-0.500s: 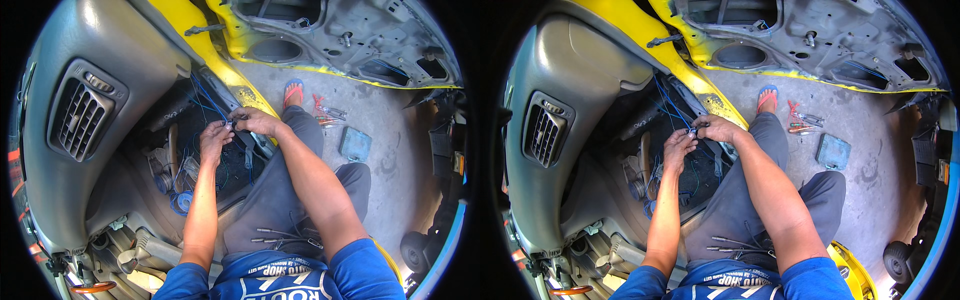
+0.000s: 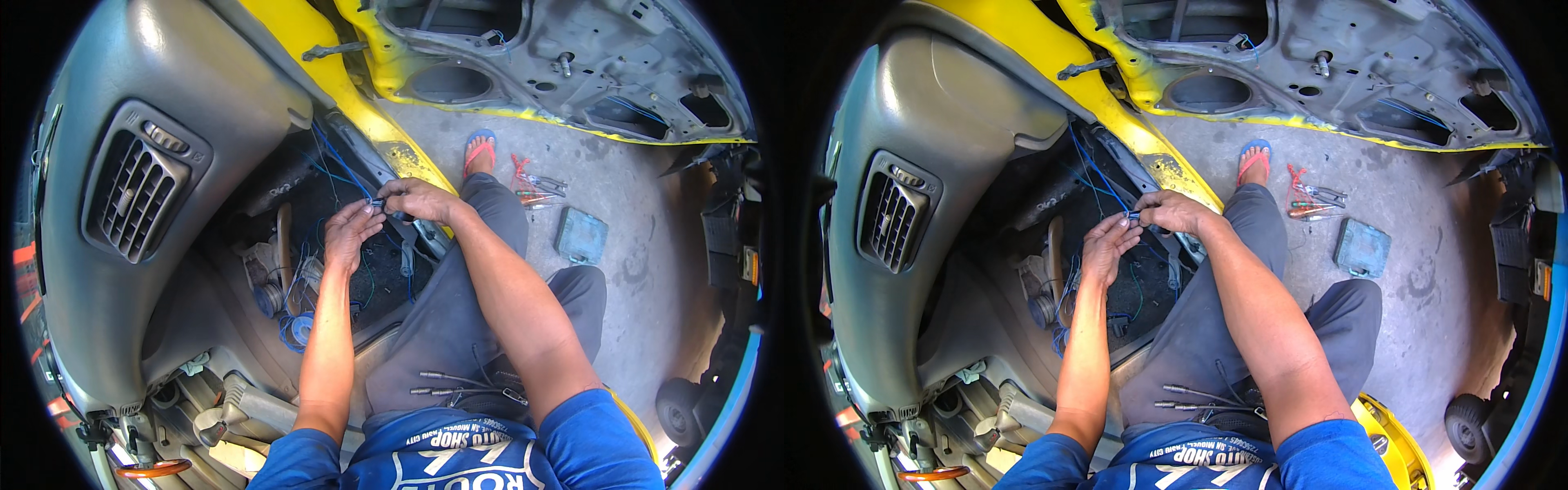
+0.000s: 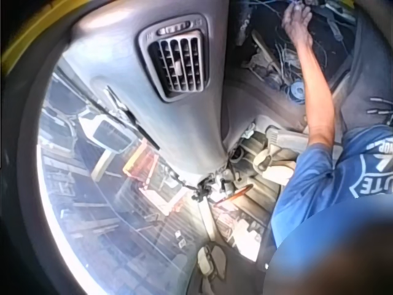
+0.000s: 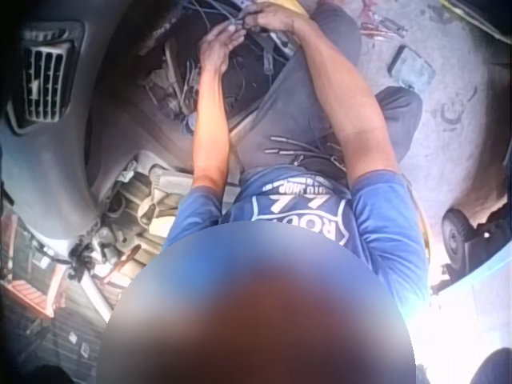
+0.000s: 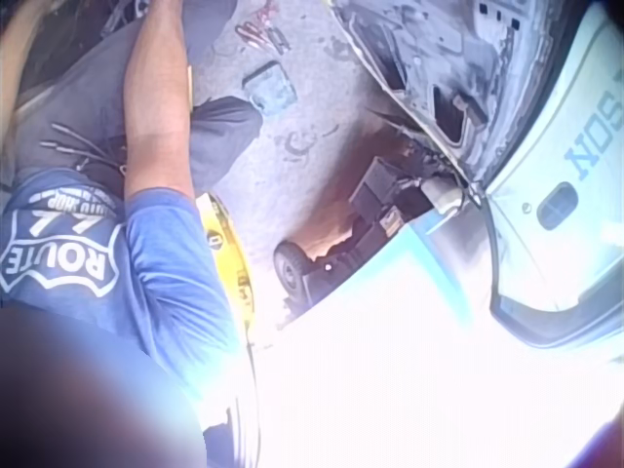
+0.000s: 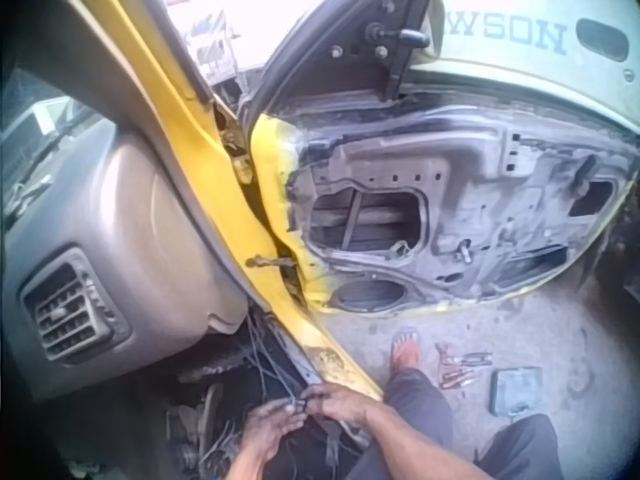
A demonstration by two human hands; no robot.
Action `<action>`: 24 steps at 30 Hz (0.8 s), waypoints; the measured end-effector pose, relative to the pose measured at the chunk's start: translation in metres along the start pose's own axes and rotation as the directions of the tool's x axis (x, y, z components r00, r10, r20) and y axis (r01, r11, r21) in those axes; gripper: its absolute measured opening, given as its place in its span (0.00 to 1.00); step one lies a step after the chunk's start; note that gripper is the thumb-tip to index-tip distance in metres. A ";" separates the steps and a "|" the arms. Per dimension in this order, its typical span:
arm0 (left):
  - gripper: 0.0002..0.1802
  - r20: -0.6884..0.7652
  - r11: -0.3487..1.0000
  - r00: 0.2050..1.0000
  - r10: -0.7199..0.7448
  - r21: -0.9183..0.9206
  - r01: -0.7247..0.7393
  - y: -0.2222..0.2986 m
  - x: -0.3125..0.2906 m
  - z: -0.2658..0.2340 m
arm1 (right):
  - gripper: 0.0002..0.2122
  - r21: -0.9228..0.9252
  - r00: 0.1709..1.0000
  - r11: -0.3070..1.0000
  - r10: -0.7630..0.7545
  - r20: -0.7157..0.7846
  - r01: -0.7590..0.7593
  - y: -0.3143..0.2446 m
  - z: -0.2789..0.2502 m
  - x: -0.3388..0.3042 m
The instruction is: The person works inside a yellow car with the door panel removed, stripping and twisting exposed wires near the dashboard and under the seat. They use electrical tape to insulate connections and route the wires along the door sill and under the seat. Tools and loose wires are visible on the floor.
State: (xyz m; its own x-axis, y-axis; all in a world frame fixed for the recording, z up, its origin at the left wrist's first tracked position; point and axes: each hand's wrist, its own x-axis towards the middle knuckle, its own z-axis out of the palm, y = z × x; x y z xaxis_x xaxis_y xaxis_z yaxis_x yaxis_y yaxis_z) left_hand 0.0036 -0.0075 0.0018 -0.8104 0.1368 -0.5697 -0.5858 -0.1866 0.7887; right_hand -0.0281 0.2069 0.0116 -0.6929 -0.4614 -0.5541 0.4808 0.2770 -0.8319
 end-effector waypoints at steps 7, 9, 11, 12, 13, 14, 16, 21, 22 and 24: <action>0.13 -0.134 0.942 0.974 0.182 0.307 -0.134 -0.003 0.004 0.008 | 0.25 0.128 0.999 0.992 -0.016 0.045 0.011 -0.003 -0.001 -0.006; 0.12 -0.154 0.899 0.947 0.281 0.387 -0.204 -0.006 0.007 0.010 | 0.25 0.187 0.999 0.982 -0.007 0.047 -0.002 -0.007 0.000 -0.009; 0.10 -0.168 0.875 0.912 0.375 0.390 -0.288 -0.009 0.010 0.013 | 0.25 0.249 0.999 0.968 0.007 0.039 -0.017 -0.011 0.000 -0.012; 0.10 -0.162 0.848 0.899 0.406 0.434 -0.305 -0.009 0.009 0.012 | 0.25 0.284 1.000 0.959 0.001 0.028 -0.008 -0.012 0.000 -0.013; 0.10 -0.169 0.836 0.895 0.413 0.460 -0.299 -0.009 0.009 0.011 | 0.26 0.318 1.000 0.948 -0.006 0.016 0.001 -0.014 0.000 -0.013; 0.10 -0.167 0.825 0.887 0.431 0.471 -0.312 -0.009 0.008 0.011 | 0.27 0.346 1.000 0.938 0.003 0.001 -0.003 -0.016 -0.001 -0.013; 0.10 -0.081 0.686 0.862 0.500 0.646 -0.336 -0.008 0.005 0.009 | 0.30 0.402 0.999 0.915 0.042 0.003 -0.040 -0.018 -0.004 -0.011; 0.09 0.162 0.377 0.737 0.656 0.775 -0.507 -0.001 -0.002 0.009 | 0.33 0.590 0.998 0.807 0.058 -0.017 -0.037 -0.013 -0.007 -0.009; 0.10 0.141 0.431 0.764 0.629 0.755 -0.494 -0.002 -0.004 0.010 | 0.32 0.627 1.000 0.779 0.002 -0.029 0.017 -0.011 -0.007 -0.008; 0.10 0.070 0.518 0.805 0.590 0.732 -0.443 -0.003 -0.004 0.012 | 0.31 0.707 0.992 0.698 -0.111 -0.055 0.117 -0.010 -0.008 -0.006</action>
State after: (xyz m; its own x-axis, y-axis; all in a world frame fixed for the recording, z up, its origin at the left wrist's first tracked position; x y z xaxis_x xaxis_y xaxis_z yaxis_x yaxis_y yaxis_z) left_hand 0.0090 0.0040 0.0046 -0.9974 0.0684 0.0228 0.0570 0.5546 0.8302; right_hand -0.0324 0.2134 0.0228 -0.7705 -0.4423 -0.4589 0.6339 -0.4563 -0.6245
